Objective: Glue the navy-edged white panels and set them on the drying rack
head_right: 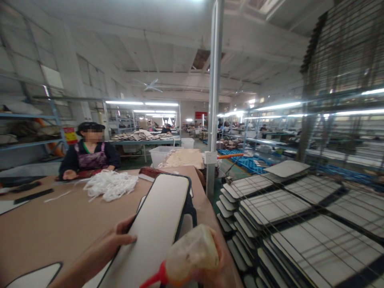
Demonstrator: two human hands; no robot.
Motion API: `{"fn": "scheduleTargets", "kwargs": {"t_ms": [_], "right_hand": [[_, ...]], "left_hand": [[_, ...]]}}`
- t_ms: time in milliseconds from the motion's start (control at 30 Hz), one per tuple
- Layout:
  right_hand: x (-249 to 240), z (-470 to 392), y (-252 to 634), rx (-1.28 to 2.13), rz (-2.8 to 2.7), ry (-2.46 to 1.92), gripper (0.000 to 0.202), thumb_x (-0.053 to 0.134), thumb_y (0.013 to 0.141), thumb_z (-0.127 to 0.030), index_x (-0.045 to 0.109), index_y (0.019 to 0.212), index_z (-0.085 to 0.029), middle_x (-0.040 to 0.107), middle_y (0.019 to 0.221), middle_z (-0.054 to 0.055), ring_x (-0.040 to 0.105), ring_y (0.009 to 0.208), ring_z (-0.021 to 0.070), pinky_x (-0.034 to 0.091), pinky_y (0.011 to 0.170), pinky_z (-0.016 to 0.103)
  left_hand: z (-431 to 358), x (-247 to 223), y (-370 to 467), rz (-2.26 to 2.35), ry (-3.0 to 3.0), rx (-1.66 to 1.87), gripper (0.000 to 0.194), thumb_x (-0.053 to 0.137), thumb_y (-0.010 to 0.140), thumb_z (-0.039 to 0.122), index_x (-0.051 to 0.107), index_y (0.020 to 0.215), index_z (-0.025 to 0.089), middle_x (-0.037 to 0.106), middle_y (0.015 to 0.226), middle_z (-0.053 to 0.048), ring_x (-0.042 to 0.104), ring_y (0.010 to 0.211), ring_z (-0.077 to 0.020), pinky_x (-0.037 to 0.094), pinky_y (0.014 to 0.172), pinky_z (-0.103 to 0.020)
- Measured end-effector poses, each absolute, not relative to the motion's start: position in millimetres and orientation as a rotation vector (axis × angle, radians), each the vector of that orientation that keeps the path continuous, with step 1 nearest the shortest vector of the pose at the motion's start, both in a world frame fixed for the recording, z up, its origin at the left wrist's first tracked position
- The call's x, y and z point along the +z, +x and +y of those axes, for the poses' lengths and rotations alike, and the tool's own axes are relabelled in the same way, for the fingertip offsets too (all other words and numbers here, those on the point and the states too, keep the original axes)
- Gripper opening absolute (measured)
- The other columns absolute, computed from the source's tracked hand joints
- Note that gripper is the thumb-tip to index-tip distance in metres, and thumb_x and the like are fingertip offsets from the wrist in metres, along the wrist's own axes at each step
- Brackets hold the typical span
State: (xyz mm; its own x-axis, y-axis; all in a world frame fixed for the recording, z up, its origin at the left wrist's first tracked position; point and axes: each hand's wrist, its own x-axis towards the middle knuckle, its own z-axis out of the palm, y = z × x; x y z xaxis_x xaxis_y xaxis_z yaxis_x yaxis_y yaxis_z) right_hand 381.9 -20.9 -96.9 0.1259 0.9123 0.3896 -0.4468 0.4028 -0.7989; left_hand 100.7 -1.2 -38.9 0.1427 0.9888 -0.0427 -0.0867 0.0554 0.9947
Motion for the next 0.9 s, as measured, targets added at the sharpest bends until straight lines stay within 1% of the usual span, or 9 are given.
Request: {"fn": "scheduleTargets", "kwargs": {"t_ms": [100, 167, 267, 367, 467, 567, 700, 767, 900], "right_hand": [[-87.3, -15.7, 381.5, 1.086, -0.9, -0.555, 0.071, 0.094, 0.044, -0.037, 0.067, 0.109, -0.027, 0.075, 0.083, 0.002, 0.069, 0.069, 0.0237, 0.056, 0.058, 0.03], [-70.5, 0.9, 388.5, 0.924, -0.891, -0.579, 0.068, 0.092, 0.049, -0.025, 0.066, 0.111, -0.023, 0.074, 0.09, 0.005, 0.069, 0.074, 0.0227, 0.057, 0.064, 0.029], [-60.7, 18.9, 394.5, 0.746, -0.846, -0.609, 0.064, 0.092, 0.048, -0.02, 0.067, 0.106, -0.022, 0.073, 0.089, 0.002, 0.067, 0.074, 0.0194, 0.056, 0.065, 0.026], [-82.2, 9.7, 383.5, 0.916, -0.889, -0.604, 0.064, 0.091, 0.051, -0.025, 0.065, 0.109, -0.023, 0.074, 0.088, 0.004, 0.068, 0.073, 0.0227, 0.057, 0.063, 0.03], [-103.1, -6.3, 367.3, 1.116, -0.869, -0.577, 0.075, 0.094, 0.043, -0.036, 0.065, 0.111, -0.023, 0.076, 0.088, 0.006, 0.07, 0.073, 0.0261, 0.056, 0.06, 0.031], [-89.4, 1.4, 364.0, 0.999, -0.894, -0.597, 0.073, 0.094, 0.044, -0.031, 0.065, 0.112, -0.024, 0.075, 0.091, 0.004, 0.069, 0.074, 0.0237, 0.056, 0.061, 0.028], [-56.6, 27.9, 370.5, 0.72, -0.921, -0.674, 0.067, 0.091, 0.05, -0.028, 0.064, 0.11, -0.022, 0.072, 0.095, 0.004, 0.067, 0.081, 0.0238, 0.057, 0.07, 0.032], [-59.1, 25.9, 365.8, 0.743, -0.966, -0.688, 0.067, 0.091, 0.05, -0.03, 0.063, 0.111, -0.022, 0.071, 0.095, 0.005, 0.067, 0.08, 0.0236, 0.057, 0.069, 0.032], [-86.0, 1.1, 345.9, 1.019, -0.991, -0.59, 0.077, 0.094, 0.045, -0.041, 0.063, 0.113, -0.023, 0.074, 0.094, 0.006, 0.07, 0.079, 0.0269, 0.058, 0.064, 0.032]], "left_hand": [[0.5, -38.2, 97.9, 1.058, 1.186, 1.098, 0.065, 0.066, 0.061, 0.014, 0.065, 0.126, 0.017, 0.071, 0.123, -0.006, 0.059, 0.119, -0.034, 0.047, 0.099, -0.042], [-0.4, -36.1, 98.6, 1.048, 1.208, 1.077, 0.065, 0.068, 0.06, 0.015, 0.066, 0.124, 0.018, 0.07, 0.125, -0.006, 0.058, 0.12, -0.0347, 0.047, 0.099, -0.042], [-1.4, -34.6, 100.0, 1.027, 1.203, 1.059, 0.063, 0.073, 0.059, 0.018, 0.068, 0.122, 0.019, 0.069, 0.126, -0.006, 0.057, 0.12, -0.0358, 0.046, 0.1, -0.043], [0.9, -39.0, 97.7, 1.073, 1.143, 1.075, 0.064, 0.075, 0.057, 0.02, 0.068, 0.12, 0.017, 0.069, 0.126, -0.008, 0.055, 0.123, -0.0365, 0.043, 0.103, -0.044], [5.6, -47.2, 92.5, 1.15, 1.104, 1.108, 0.065, 0.074, 0.056, 0.019, 0.068, 0.12, 0.015, 0.067, 0.129, -0.01, 0.05, 0.129, -0.0369, 0.041, 0.106, -0.044], [8.8, -50.8, 90.4, 1.129, 1.133, 1.098, 0.066, 0.071, 0.057, 0.018, 0.067, 0.123, 0.016, 0.066, 0.131, -0.009, 0.048, 0.131, -0.0364, 0.039, 0.107, -0.045], [10.2, -43.9, 95.5, 1.065, 1.18, 1.045, 0.066, 0.066, 0.06, 0.014, 0.066, 0.126, 0.02, 0.069, 0.127, -0.004, 0.048, 0.13, -0.0338, 0.036, 0.109, -0.042], [12.0, -40.3, 98.1, 1.053, 1.177, 1.043, 0.065, 0.065, 0.061, 0.013, 0.066, 0.125, 0.021, 0.07, 0.125, -0.003, 0.05, 0.128, -0.0333, 0.038, 0.108, -0.041], [18.7, -40.8, 98.7, 1.023, 1.221, 1.064, 0.062, 0.064, 0.062, 0.013, 0.067, 0.123, 0.02, 0.07, 0.124, -0.004, 0.054, 0.123, -0.0325, 0.042, 0.103, -0.04]]}}
